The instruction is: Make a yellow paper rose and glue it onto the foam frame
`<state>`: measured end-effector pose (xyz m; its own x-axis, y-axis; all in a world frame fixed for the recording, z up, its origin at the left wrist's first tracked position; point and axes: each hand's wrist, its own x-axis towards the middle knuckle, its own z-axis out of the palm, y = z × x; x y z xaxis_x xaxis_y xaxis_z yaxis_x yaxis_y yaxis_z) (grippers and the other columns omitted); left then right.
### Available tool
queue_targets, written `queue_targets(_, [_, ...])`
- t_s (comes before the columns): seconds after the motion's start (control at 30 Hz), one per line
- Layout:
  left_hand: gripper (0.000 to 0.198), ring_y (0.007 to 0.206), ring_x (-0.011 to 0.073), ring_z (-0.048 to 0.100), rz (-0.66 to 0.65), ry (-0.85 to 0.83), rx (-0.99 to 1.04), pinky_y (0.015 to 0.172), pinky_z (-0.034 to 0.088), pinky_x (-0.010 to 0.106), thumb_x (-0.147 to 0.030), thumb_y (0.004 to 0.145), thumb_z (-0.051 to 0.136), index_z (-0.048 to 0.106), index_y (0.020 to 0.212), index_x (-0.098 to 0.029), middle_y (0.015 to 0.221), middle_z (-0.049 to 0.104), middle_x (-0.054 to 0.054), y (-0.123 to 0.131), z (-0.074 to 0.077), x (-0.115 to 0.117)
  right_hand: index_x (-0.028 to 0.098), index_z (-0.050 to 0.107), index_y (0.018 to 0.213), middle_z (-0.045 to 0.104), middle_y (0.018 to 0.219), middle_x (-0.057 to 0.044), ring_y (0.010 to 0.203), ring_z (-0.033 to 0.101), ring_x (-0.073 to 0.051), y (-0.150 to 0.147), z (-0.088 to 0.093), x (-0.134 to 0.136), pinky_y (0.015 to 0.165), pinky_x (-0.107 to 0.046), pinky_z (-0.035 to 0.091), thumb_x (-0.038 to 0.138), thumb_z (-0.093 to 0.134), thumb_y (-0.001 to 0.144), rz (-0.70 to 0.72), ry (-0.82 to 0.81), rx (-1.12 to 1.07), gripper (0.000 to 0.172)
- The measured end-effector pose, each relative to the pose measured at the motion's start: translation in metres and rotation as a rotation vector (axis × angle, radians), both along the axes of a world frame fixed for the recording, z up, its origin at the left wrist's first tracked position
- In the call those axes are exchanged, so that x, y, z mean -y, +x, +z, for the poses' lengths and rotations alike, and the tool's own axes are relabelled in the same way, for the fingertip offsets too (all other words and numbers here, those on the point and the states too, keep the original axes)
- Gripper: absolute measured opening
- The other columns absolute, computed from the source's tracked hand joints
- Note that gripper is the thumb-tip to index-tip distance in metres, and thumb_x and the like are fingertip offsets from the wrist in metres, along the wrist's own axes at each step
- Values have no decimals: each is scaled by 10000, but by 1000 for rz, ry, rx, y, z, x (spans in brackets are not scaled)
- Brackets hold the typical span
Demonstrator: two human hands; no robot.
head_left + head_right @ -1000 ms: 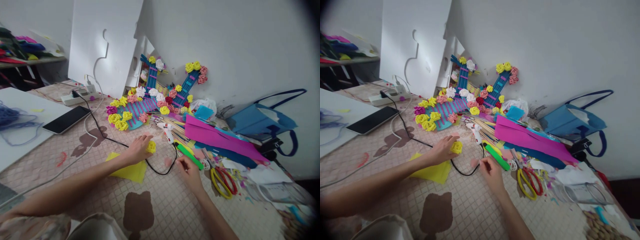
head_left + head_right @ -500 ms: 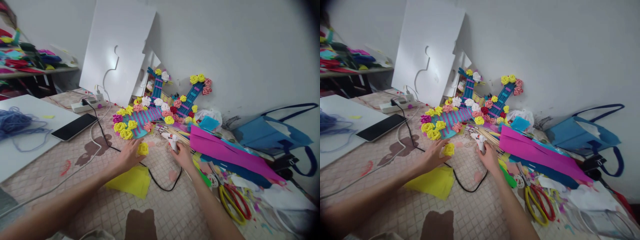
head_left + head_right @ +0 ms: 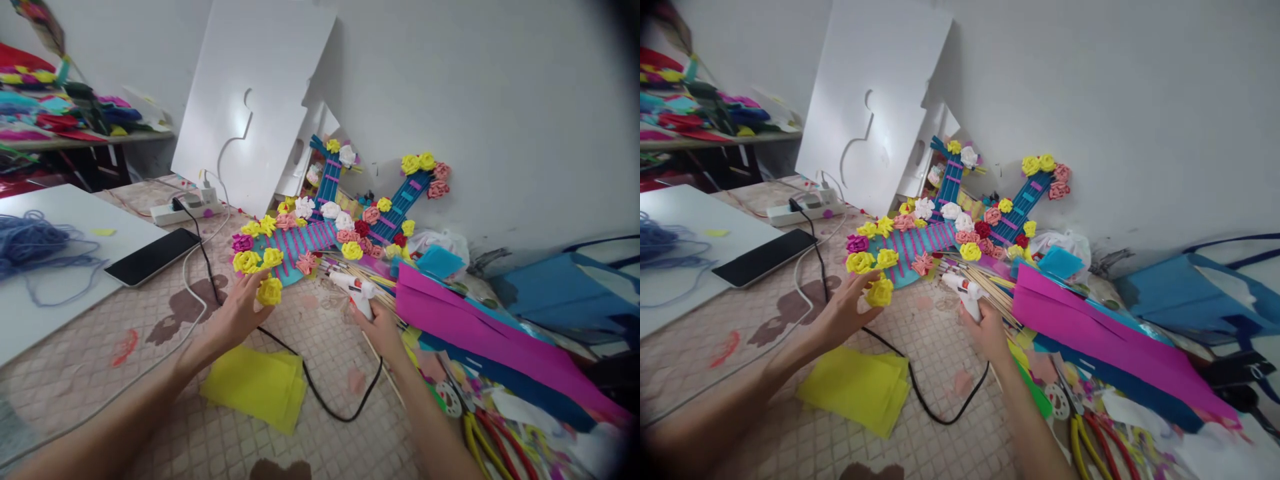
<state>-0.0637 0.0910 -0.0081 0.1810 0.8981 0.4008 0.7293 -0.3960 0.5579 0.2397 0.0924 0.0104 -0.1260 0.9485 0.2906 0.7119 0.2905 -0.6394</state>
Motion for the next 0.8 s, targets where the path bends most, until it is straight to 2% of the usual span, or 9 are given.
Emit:
queue_targets(0.17, [532,1078,261,514,-38,-36,-23,933,430,443,-221,779,595,383,1266,-191,1172,538,108,-1,2,3,159,641,987,688,895,-67,807,607,-224,-10,13,0,725,-316,469,381,551,807,84,-72,-19,300])
queue_targets(0.27, [495,1112,269,489,-91,-71,-120,954,415,447,-192,777,600,435,1243,-195,1179,555,93,5,5,11,156,632,1034,684,936,-68,842,606,-229,-10,9,0,756,-324,467,390,554,808,72,-86,-46,334])
queue_targets(0.4, [541,1155,328,445,-68,-67,-250,938,392,519,-200,738,653,471,1248,-205,1265,522,103,11,15,17,150,628,1028,677,974,-80,887,600,-240,-3,-1,3,782,-335,462,393,551,808,17,-69,-78,337])
queue_targets(0.5, [485,1128,316,473,-95,-33,-246,944,382,502,-244,761,664,505,1216,-190,1226,553,103,20,25,14,147,641,970,677,891,-71,819,593,-228,2,-1,6,737,-328,458,402,564,800,-11,-39,-88,316])
queue_targets(0.57, [364,1053,281,531,-172,-72,-222,914,412,443,-233,801,628,546,1148,-161,1115,610,100,33,30,11,142,649,888,661,799,-57,739,574,-210,4,3,7,675,-311,446,413,574,791,-29,-22,-105,298])
queue_targets(0.67, [203,915,218,598,-404,-227,-203,806,457,334,-206,835,579,594,1029,-149,990,652,75,64,32,12,142,637,804,632,740,-40,688,544,-188,7,8,7,631,-289,427,428,578,782,-48,-15,-135,292])
queue_targets(0.8, [133,801,167,618,-562,-296,-239,675,465,242,-227,797,619,631,921,-182,913,657,26,110,29,23,150,615,788,604,714,-21,670,517,-171,12,10,7,616,-275,413,439,573,784,-70,-2,-168,292])
